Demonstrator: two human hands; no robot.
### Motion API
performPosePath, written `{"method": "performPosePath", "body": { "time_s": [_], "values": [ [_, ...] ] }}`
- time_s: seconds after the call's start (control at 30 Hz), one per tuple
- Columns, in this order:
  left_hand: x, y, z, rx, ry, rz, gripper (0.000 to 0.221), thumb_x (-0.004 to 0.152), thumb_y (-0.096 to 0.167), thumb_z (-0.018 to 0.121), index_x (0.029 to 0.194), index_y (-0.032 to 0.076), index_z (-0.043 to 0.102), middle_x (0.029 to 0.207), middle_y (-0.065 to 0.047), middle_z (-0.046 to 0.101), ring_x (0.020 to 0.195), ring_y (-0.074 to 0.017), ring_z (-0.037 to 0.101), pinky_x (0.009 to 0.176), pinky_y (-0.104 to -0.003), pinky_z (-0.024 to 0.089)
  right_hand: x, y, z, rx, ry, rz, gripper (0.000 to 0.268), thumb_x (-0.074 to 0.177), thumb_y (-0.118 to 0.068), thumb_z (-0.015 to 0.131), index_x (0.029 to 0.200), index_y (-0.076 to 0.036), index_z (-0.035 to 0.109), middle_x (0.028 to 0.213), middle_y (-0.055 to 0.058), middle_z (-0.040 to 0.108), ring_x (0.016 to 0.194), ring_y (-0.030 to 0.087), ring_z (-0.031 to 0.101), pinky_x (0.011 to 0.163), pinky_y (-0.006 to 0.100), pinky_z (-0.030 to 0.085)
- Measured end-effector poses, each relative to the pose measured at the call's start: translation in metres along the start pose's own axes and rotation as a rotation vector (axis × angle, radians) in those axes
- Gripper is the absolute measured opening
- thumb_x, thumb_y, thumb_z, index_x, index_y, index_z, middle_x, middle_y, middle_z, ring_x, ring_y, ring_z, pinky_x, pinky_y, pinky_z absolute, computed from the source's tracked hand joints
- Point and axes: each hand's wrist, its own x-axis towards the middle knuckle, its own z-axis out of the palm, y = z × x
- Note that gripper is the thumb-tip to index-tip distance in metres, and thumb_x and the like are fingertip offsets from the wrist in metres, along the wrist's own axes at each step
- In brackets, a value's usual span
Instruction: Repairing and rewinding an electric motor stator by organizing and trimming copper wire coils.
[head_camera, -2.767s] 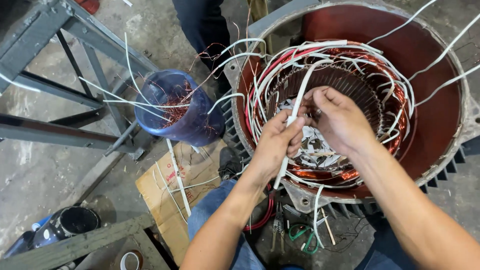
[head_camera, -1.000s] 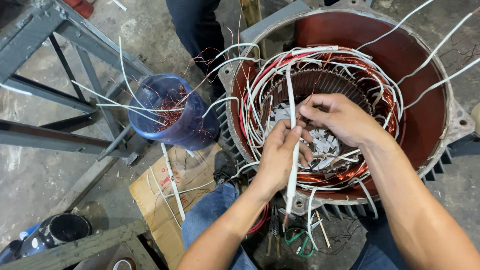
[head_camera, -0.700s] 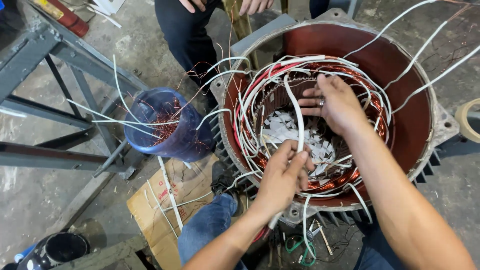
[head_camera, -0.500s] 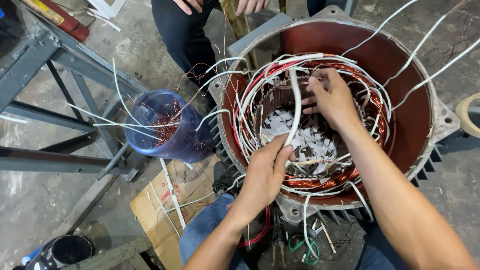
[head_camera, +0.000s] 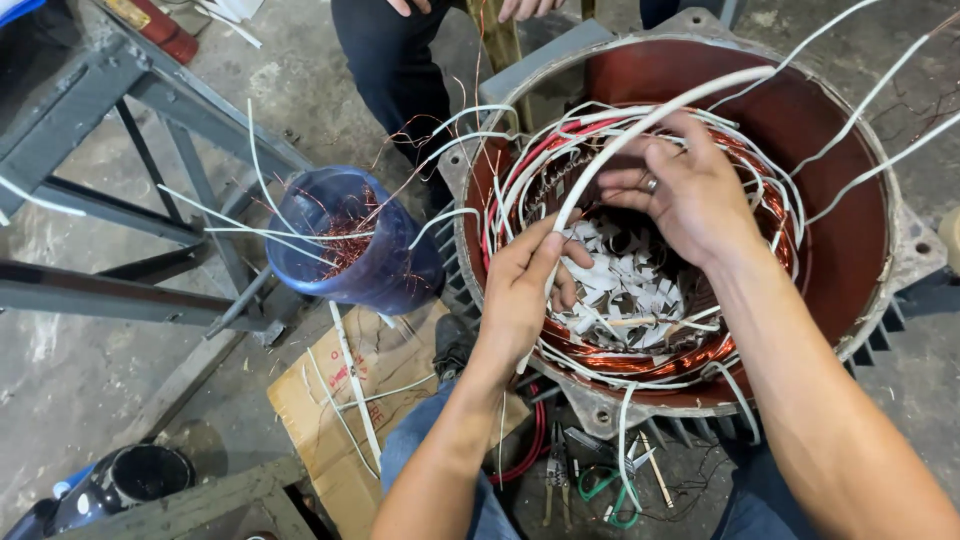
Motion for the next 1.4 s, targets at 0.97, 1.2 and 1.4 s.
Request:
{"method": "performPosePath", "body": {
  "time_s": [0.97,1.2,1.4],
  "values": [
    [0.039,-0.026,0.031,0.130,0.241,0.042,0.025,0.114,0.005,0.050,0.134,-0.004,0.063,0.096,-0.016,0.077,0.056,-0.0105,0.060,0.049,-0.021,0.044,0.005,-0.008,-0.020,-0.141,0.288,0.057,0.042,0.117,-0.031,0.059,0.153,-0.015,0.046,0.123,0.022,0.079,0.084,0.027,0.086,0.072,0.040,0.078],
    [0.063,-0.059,0.006,-0.234,0.209,-0.136,0.027,0.116,0.011,0.044,0.132,-0.005,0.060,0.104,-0.028,0.079,0.054,-0.0231,0.073,0.035,-0.023,0.054,-0.010,0.003,0.023,-0.293,0.170,0.140,0.029,0.115,-0.025,0.061,0.133,-0.003,0.069,0.118,0.018,0.077,0.089,0.021,0.079,0.078,0.039,0.072],
    [0.054,-0.062,0.002,-0.268,0.074,-0.194,0.028,0.117,0.011,0.046,0.135,-0.007,0.058,0.111,-0.032,0.077,0.064,-0.0312,0.078,0.041,-0.029,0.063,0.014,0.015,0.009,-0.383,0.128,-0.017,0.016,0.114,-0.017,0.067,0.123,-0.004,0.071,0.104,0.013,0.075,0.082,0.015,0.078,0.073,0.029,0.071]
  ]
}}
